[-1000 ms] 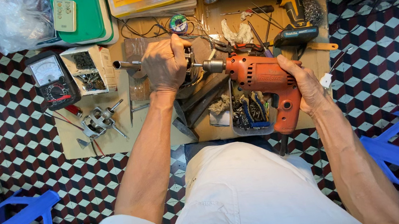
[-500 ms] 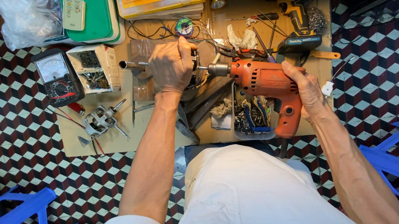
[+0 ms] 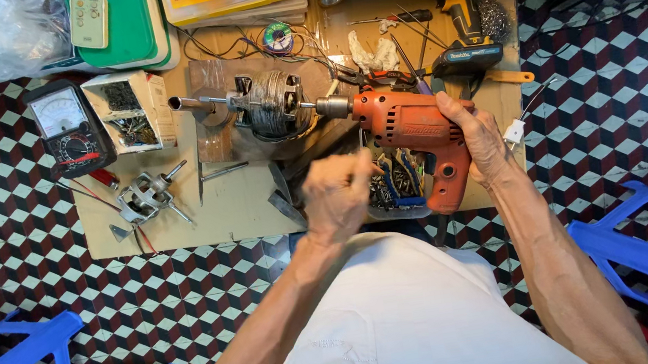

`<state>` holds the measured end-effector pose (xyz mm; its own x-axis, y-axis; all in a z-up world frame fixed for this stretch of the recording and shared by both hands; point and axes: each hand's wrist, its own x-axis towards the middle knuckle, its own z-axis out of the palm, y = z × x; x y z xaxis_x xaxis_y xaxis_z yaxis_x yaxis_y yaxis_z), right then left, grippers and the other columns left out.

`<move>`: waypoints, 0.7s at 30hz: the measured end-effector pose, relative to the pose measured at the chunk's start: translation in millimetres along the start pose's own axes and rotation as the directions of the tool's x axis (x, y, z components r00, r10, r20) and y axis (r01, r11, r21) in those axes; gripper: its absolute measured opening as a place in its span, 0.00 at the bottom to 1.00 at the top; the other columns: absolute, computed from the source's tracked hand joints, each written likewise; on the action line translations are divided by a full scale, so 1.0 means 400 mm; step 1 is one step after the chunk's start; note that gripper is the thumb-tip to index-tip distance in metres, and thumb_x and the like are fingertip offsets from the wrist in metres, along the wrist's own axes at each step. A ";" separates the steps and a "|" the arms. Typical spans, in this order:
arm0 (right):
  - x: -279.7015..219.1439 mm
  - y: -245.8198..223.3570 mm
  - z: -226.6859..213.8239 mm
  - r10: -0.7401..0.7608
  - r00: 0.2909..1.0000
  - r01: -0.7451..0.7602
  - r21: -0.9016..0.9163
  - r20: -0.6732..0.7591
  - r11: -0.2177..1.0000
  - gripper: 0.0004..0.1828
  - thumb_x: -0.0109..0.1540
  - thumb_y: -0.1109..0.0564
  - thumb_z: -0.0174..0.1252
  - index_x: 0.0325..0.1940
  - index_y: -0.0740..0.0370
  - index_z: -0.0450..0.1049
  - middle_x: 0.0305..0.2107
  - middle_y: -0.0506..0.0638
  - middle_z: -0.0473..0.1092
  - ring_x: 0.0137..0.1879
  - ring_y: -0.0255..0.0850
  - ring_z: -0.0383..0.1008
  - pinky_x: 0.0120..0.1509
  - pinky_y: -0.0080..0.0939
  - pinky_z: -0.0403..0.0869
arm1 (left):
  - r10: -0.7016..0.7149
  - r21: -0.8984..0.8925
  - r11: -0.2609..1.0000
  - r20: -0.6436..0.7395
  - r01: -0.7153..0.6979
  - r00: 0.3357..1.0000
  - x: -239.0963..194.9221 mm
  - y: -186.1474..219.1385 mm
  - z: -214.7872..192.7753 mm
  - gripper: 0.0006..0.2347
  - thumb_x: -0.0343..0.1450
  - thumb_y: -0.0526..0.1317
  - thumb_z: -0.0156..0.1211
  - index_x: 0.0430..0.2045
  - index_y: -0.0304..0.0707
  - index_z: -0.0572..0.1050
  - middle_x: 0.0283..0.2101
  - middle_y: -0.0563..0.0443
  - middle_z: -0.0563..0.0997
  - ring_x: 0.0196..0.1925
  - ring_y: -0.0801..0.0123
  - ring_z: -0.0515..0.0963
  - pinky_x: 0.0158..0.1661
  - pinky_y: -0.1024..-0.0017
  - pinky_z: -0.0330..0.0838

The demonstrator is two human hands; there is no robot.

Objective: The person uses a corded drill to work on a cylindrical electromechanical component, likely a motor rotor, on a cluttered workbench. They repeatedly drill into the component, pause to rotate and inspect it, and handle it with both hands. The workbench contains various tools and parts, and the floor has a geometric tile pattern.

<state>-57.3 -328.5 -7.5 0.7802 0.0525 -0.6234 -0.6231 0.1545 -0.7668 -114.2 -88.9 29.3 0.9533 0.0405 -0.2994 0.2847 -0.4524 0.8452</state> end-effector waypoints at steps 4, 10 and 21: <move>-0.001 0.000 0.004 -0.009 1.000 0.009 -0.018 -0.004 1.000 0.34 0.61 0.37 0.62 0.56 0.68 0.73 0.46 0.55 0.76 0.49 0.40 0.77 0.53 0.40 0.79 | -0.119 -0.632 0.716 0.309 0.297 0.944 -0.006 -0.063 0.145 0.20 0.70 0.51 0.63 0.48 0.33 0.78 0.43 0.51 0.84 0.45 0.74 0.80 0.49 0.73 0.72; -0.009 -0.019 0.025 0.001 1.000 -0.001 0.003 0.016 1.000 0.31 0.64 0.38 0.58 0.59 0.67 0.73 0.50 0.55 0.75 0.53 0.41 0.77 0.56 0.41 0.77 | -0.039 -0.722 0.608 0.388 0.330 0.921 0.042 -0.121 0.198 0.20 0.69 0.45 0.68 0.50 0.27 0.78 0.46 0.47 0.85 0.47 0.72 0.83 0.52 0.72 0.76; -0.002 -0.005 0.020 0.007 1.000 -0.006 -0.007 0.021 1.000 0.31 0.65 0.38 0.57 0.59 0.67 0.72 0.50 0.55 0.74 0.53 0.41 0.76 0.59 0.43 0.76 | -0.064 -0.858 0.350 0.378 0.375 0.924 0.043 -0.166 0.280 0.13 0.73 0.41 0.64 0.45 0.30 0.77 0.42 0.48 0.83 0.44 0.70 0.83 0.51 0.69 0.80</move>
<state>-56.3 -320.9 -4.2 0.7771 0.0745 -0.6250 -0.6284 0.1475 -0.7637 -128.2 -157.8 -81.7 0.8242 -0.2703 -0.4976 0.5441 0.6214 0.5637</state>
